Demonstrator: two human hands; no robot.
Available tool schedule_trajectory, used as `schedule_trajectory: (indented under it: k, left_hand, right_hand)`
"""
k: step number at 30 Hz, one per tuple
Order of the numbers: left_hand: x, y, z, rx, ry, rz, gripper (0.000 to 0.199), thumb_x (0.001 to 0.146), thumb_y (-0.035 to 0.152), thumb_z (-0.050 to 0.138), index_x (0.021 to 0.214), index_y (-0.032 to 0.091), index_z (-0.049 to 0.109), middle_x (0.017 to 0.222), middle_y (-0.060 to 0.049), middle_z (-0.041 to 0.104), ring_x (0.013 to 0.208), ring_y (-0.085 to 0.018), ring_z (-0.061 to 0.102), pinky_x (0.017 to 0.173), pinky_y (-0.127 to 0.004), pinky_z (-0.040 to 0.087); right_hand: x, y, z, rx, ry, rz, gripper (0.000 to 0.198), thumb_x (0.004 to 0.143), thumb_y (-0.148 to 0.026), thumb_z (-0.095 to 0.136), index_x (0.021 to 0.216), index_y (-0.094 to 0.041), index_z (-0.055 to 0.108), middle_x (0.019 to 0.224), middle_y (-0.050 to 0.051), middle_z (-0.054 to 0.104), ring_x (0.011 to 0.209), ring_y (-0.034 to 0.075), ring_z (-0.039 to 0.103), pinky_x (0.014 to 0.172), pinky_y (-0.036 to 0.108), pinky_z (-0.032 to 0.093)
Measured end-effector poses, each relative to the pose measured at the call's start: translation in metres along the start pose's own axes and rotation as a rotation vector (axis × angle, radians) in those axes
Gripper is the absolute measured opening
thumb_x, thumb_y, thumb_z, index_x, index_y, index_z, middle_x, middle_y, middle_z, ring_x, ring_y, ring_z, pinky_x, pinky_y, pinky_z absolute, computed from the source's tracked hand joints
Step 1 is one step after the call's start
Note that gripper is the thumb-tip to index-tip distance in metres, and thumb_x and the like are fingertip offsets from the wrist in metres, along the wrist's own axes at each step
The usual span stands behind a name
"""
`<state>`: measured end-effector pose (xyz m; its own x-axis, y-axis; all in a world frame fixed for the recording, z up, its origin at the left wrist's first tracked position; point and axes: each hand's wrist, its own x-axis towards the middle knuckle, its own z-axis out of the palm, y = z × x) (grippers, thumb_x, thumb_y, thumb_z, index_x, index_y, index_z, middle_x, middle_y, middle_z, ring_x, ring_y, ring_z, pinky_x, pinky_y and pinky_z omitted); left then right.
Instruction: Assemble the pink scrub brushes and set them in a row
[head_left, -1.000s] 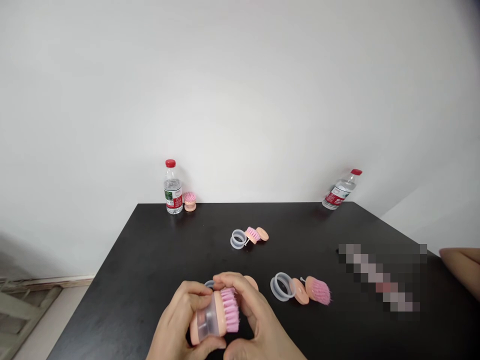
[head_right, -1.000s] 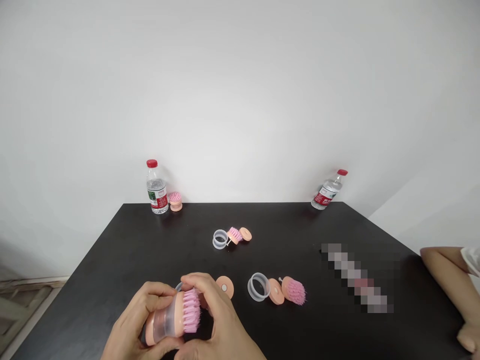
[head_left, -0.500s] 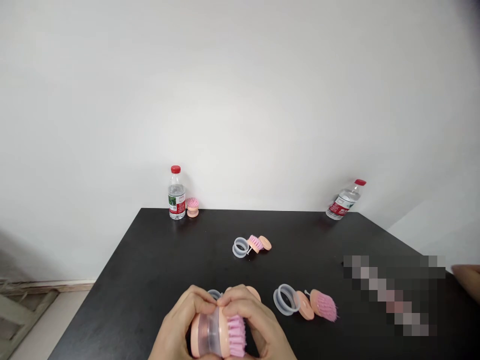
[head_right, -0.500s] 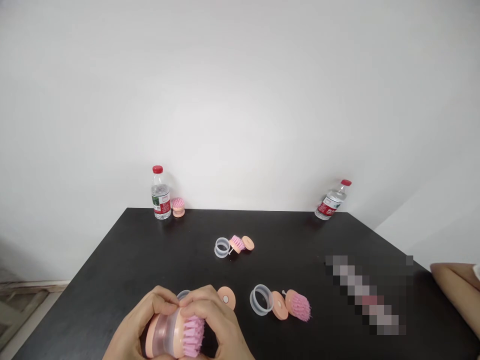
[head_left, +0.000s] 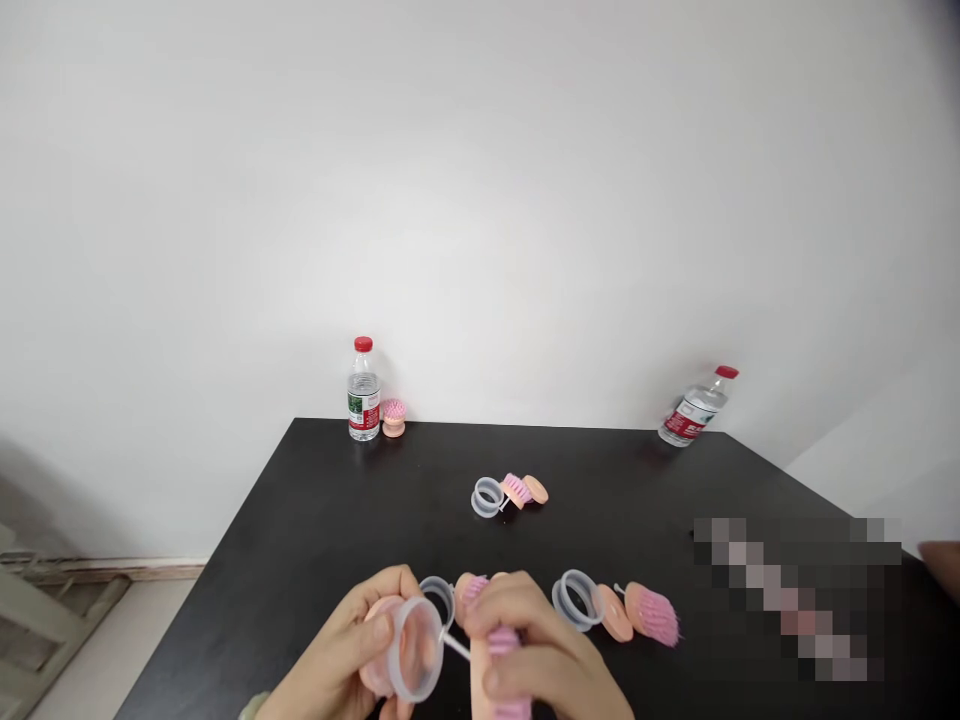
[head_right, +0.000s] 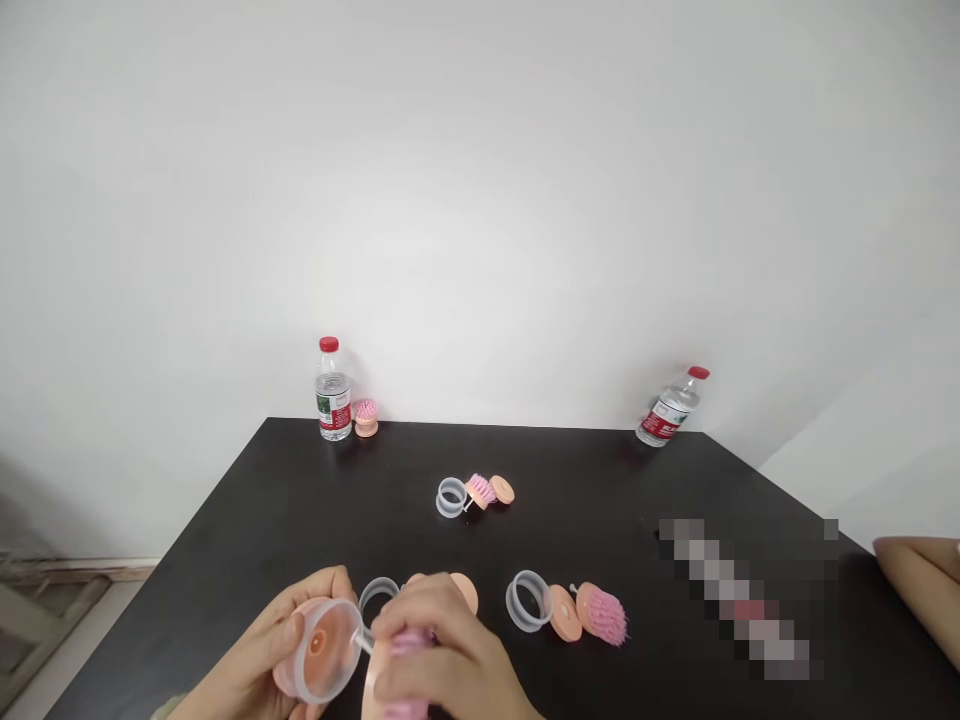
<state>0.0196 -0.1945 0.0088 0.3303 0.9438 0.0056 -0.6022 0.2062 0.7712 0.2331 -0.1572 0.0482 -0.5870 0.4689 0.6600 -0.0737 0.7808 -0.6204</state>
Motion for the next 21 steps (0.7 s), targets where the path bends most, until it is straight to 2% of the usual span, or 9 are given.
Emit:
schedule_trajectory:
  k: [2,4,6,8,10,12,13,17,21]
  left_hand:
    - [-0.001,0.004,0.001,-0.018,0.008,0.033,0.048,0.078,0.064,0.072,0.082,0.017,0.062,0.054,0.0,0.06,0.039,-0.006,0.044,0.038,-0.014,0.033]
    - [-0.002,0.01,0.005,-0.009,0.07,0.075,0.051,0.077,0.066,0.071,0.078,0.016,0.062,0.056,-0.001,0.061,0.044,-0.006,0.045,0.044,-0.015,0.035]
    - [-0.002,0.017,0.009,-0.006,0.191,0.126,0.05,0.076,0.065,0.073,0.076,0.016,0.063,0.063,-0.001,0.062,0.053,-0.008,0.047,0.053,-0.018,0.04]
    - [-0.001,0.021,0.01,-0.012,0.308,0.17,0.045,0.074,0.06,0.078,0.076,0.017,0.064,0.07,0.0,0.059,0.061,-0.009,0.049,0.06,-0.02,0.042]
    - [0.002,0.022,0.006,-0.004,0.384,0.185,0.039,0.074,0.053,0.081,0.076,0.018,0.065,0.073,0.001,0.056,0.067,-0.011,0.048,0.066,-0.021,0.044]
    - [0.005,0.02,0.0,0.026,0.417,0.195,0.037,0.072,0.05,0.084,0.077,0.018,0.066,0.075,0.001,0.057,0.071,-0.012,0.049,0.07,-0.021,0.044]
    - [0.006,0.019,-0.003,0.045,0.424,0.203,0.037,0.07,0.049,0.086,0.078,0.018,0.067,0.076,0.001,0.058,0.074,-0.013,0.05,0.072,-0.022,0.044]
    - [0.009,0.015,-0.011,0.104,0.457,0.233,0.045,0.058,0.047,0.093,0.084,0.018,0.071,0.082,-0.002,0.064,0.079,-0.015,0.053,0.072,-0.023,0.043]
    - [0.009,0.013,-0.012,0.082,0.507,0.244,0.056,0.053,0.044,0.096,0.098,0.02,0.073,0.088,-0.003,0.068,0.083,-0.018,0.058,0.077,-0.026,0.045]
  right_hand:
    - [0.005,-0.002,-0.006,0.04,0.057,0.13,0.026,0.09,-0.022,0.069,0.113,-0.033,0.06,0.119,0.008,0.061,0.104,0.025,0.066,0.089,0.038,0.058]
    - [0.014,0.0,-0.013,0.069,0.146,0.268,0.034,0.085,-0.022,0.074,0.115,-0.031,0.061,0.121,0.008,0.059,0.108,0.025,0.064,0.086,0.034,0.058]
    - [0.027,0.008,-0.018,0.089,0.213,0.399,0.034,0.083,-0.02,0.071,0.114,-0.029,0.061,0.114,0.006,0.06,0.102,0.023,0.064,0.082,0.032,0.057]
    - [0.043,0.022,-0.02,0.055,0.205,0.508,0.032,0.084,-0.018,0.065,0.113,-0.026,0.058,0.107,0.004,0.06,0.093,0.02,0.064,0.079,0.032,0.057]
    - [0.059,0.04,-0.019,-0.113,0.095,0.565,0.031,0.082,-0.015,0.062,0.112,-0.025,0.057,0.107,0.003,0.06,0.094,0.02,0.064,0.083,0.033,0.055]
    - [0.072,0.063,-0.014,-0.375,-0.062,0.559,0.032,0.08,-0.011,0.063,0.109,-0.024,0.056,0.112,0.003,0.06,0.104,0.021,0.061,0.092,0.037,0.051]
    - [0.077,0.074,-0.011,-0.43,-0.109,0.556,0.034,0.079,-0.008,0.063,0.107,-0.023,0.056,0.114,0.003,0.06,0.106,0.022,0.061,0.094,0.038,0.049]
    - [0.09,0.115,0.005,-0.52,-0.248,0.554,0.036,0.076,0.001,0.063,0.105,-0.02,0.057,0.115,0.007,0.059,0.108,0.026,0.06,0.091,0.04,0.049]
    - [0.094,0.138,0.015,-0.586,-0.31,0.566,0.034,0.077,0.002,0.065,0.105,-0.017,0.058,0.114,0.011,0.058,0.108,0.028,0.06,0.092,0.042,0.049]
